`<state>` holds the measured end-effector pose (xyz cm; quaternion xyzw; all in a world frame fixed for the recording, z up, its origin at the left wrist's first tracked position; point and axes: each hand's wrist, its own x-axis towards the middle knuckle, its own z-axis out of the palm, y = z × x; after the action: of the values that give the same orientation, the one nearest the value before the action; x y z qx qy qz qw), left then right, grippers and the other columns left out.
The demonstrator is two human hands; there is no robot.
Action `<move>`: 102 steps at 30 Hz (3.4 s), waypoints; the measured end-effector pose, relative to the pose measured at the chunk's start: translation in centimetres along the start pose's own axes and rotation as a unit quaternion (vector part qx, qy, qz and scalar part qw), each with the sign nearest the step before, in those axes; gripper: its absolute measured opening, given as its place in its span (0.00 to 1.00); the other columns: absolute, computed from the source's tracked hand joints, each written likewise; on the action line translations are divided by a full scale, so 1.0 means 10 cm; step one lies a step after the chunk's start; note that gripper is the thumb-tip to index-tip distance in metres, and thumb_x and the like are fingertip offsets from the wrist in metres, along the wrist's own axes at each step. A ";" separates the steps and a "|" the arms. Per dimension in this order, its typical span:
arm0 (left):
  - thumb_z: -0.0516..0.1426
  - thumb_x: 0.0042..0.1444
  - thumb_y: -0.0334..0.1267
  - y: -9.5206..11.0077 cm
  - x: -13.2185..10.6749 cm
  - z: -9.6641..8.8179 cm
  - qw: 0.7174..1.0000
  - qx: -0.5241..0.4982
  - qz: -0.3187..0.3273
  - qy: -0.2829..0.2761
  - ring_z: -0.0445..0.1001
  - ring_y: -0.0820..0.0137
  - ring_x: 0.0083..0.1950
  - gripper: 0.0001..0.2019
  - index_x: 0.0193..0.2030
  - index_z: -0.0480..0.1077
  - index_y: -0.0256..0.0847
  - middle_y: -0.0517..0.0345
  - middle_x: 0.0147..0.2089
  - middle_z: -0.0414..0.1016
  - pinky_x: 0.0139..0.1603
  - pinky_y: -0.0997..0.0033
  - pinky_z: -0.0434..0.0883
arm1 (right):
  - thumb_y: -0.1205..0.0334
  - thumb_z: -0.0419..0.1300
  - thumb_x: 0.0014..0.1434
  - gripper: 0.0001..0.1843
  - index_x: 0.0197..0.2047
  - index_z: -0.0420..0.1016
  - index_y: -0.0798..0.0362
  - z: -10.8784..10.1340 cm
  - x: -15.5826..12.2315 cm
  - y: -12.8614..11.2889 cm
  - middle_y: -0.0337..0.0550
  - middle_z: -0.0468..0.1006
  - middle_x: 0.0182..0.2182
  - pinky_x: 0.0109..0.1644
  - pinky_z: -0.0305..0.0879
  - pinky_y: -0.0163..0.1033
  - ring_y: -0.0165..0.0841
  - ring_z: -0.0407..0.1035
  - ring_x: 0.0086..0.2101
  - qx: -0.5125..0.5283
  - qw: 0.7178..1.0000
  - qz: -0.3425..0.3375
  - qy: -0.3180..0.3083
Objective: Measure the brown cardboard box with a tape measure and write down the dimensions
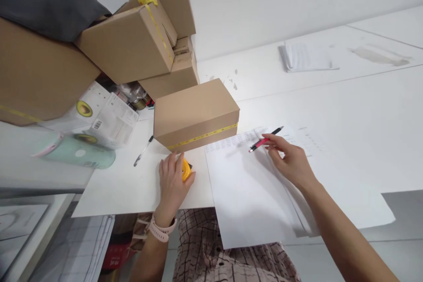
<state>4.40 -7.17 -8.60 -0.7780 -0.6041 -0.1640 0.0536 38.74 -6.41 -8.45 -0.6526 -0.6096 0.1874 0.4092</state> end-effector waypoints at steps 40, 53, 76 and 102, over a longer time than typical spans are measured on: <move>0.56 0.66 0.45 0.74 -0.14 0.31 0.974 -0.170 0.116 -0.092 0.59 0.48 0.72 0.26 0.64 0.61 0.32 0.33 0.70 0.62 0.70 0.41 0.61 | 0.51 0.65 0.57 0.17 0.26 0.64 0.49 1.11 0.06 -0.44 0.35 0.64 0.20 0.28 0.55 0.38 0.29 0.56 0.24 0.207 0.972 0.045 -0.106; 0.56 0.65 0.44 0.74 -0.13 0.35 0.976 -0.171 0.117 -0.073 0.62 0.49 0.70 0.24 0.63 0.64 0.30 0.34 0.68 0.65 0.71 0.43 0.62 | 0.53 0.62 0.59 0.16 0.27 0.63 0.49 1.17 0.04 -0.38 0.34 0.64 0.21 0.29 0.55 0.38 0.29 0.57 0.25 0.199 0.972 0.053 -0.111; 0.56 0.65 0.44 0.74 -0.14 0.34 0.975 -0.173 0.113 -0.080 0.61 0.49 0.71 0.24 0.63 0.63 0.30 0.35 0.68 0.65 0.71 0.43 0.62 | 0.55 0.63 0.59 0.16 0.27 0.62 0.49 1.15 0.06 -0.38 0.34 0.63 0.21 0.29 0.54 0.38 0.30 0.56 0.25 0.203 0.973 0.039 -0.105; 0.57 0.65 0.44 0.74 -0.13 0.31 0.974 -0.176 0.112 -0.090 0.61 0.49 0.71 0.24 0.63 0.64 0.30 0.35 0.69 0.65 0.71 0.42 0.62 | 0.59 0.62 0.57 0.14 0.25 0.61 0.48 1.14 0.07 -0.41 0.33 0.63 0.20 0.31 0.55 0.39 0.30 0.57 0.25 0.208 0.973 0.034 -0.094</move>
<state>11.78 -9.47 -11.11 -0.8496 -0.4771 -0.1900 -0.1202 27.80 -2.63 -11.93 -0.5527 -0.5704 0.3847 0.4702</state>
